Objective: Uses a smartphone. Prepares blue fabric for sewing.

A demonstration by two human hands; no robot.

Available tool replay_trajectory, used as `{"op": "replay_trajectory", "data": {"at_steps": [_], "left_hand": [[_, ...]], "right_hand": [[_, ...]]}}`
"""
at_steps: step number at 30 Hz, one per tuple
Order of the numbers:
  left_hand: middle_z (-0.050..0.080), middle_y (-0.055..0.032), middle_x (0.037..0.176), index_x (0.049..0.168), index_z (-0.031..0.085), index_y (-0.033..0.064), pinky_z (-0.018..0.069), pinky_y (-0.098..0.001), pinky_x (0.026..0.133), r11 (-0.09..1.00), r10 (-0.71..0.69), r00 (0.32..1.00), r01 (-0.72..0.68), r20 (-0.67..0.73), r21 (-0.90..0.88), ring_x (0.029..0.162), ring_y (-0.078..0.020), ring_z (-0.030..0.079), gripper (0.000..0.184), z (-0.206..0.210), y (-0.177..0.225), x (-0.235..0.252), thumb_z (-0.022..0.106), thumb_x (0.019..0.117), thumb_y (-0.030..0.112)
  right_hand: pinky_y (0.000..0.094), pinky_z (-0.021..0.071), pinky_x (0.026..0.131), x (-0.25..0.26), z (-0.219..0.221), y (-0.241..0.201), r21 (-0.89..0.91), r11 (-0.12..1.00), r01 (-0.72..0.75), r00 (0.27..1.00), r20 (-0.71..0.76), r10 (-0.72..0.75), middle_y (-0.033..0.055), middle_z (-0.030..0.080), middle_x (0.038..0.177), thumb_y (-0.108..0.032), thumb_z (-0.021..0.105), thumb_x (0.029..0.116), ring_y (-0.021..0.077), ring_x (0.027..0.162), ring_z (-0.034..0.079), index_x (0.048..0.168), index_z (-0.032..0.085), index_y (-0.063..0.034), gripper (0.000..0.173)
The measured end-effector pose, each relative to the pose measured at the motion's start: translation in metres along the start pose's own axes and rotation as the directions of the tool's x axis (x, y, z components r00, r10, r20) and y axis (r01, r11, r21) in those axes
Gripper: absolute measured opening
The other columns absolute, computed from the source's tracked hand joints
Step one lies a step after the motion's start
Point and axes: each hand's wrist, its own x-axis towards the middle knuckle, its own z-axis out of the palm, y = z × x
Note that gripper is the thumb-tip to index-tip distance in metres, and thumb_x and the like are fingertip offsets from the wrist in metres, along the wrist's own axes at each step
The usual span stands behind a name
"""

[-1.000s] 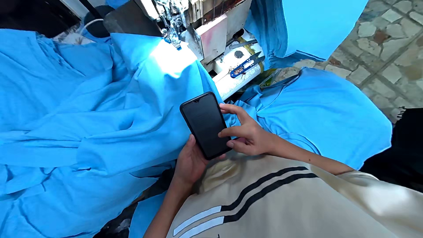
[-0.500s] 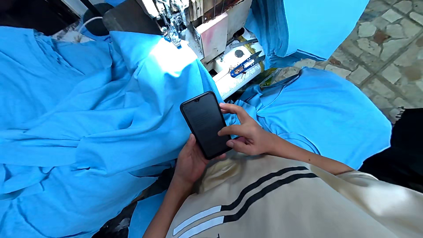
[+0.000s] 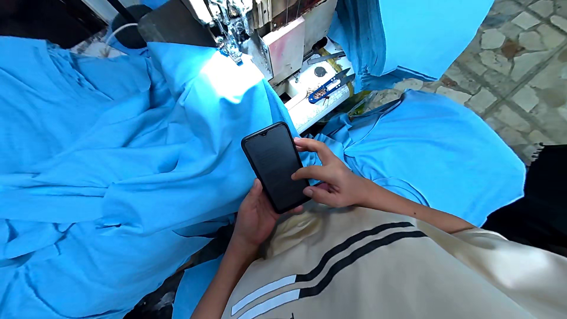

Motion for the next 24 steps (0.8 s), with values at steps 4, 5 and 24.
{"op": "replay_trajectory", "data": {"at_steps": [4, 5, 24], "left_hand": [[0.070, -0.0138, 0.126, 0.131, 0.062, 0.0170, 0.0599, -0.0522, 0.091, 1.000, 0.007, 1.000, -0.007, 0.002, -0.003, 0.112, -0.0328, 0.070, 0.044, -0.0003, -0.0003, 0.0005, 0.051, 0.1033, 0.049], [0.070, -0.0140, 0.126, 0.131, 0.062, 0.0167, 0.0599, -0.0523, 0.091, 1.000, 0.008, 1.000, -0.008, -0.003, -0.004, 0.112, -0.0328, 0.071, 0.044, 0.0001, -0.0003, 0.0006, 0.051, 0.1033, 0.048], [0.070, -0.0140, 0.127, 0.131, 0.063, 0.0176, 0.0597, -0.0526, 0.091, 1.000, 0.003, 1.000, -0.003, 0.017, -0.011, 0.113, -0.0327, 0.070, 0.043, -0.0014, 0.0001, 0.0018, 0.053, 0.1026, 0.048]], "right_hand": [[0.0432, 0.0386, 0.114, -0.0003, -0.0003, 0.0007, 0.005, 1.000, 0.001, 1.000, 0.002, -0.001, 0.0258, 0.047, 0.145, -0.037, 0.052, 0.0995, 0.0309, 0.140, 0.042, 0.098, 0.073, -0.0093, 0.035], [0.0428, 0.0385, 0.114, -0.0003, -0.0003, 0.0009, 0.005, 1.000, 0.000, 1.000, 0.005, 0.000, 0.0256, 0.047, 0.145, -0.037, 0.052, 0.0997, 0.0307, 0.140, 0.042, 0.098, 0.073, -0.0093, 0.035], [0.0438, 0.0380, 0.114, -0.0004, 0.0004, 0.0017, 0.004, 1.000, -0.001, 1.000, -0.007, 0.001, 0.0251, 0.048, 0.143, -0.037, 0.052, 0.0995, 0.0304, 0.140, 0.042, 0.098, 0.074, -0.0095, 0.035]]}}
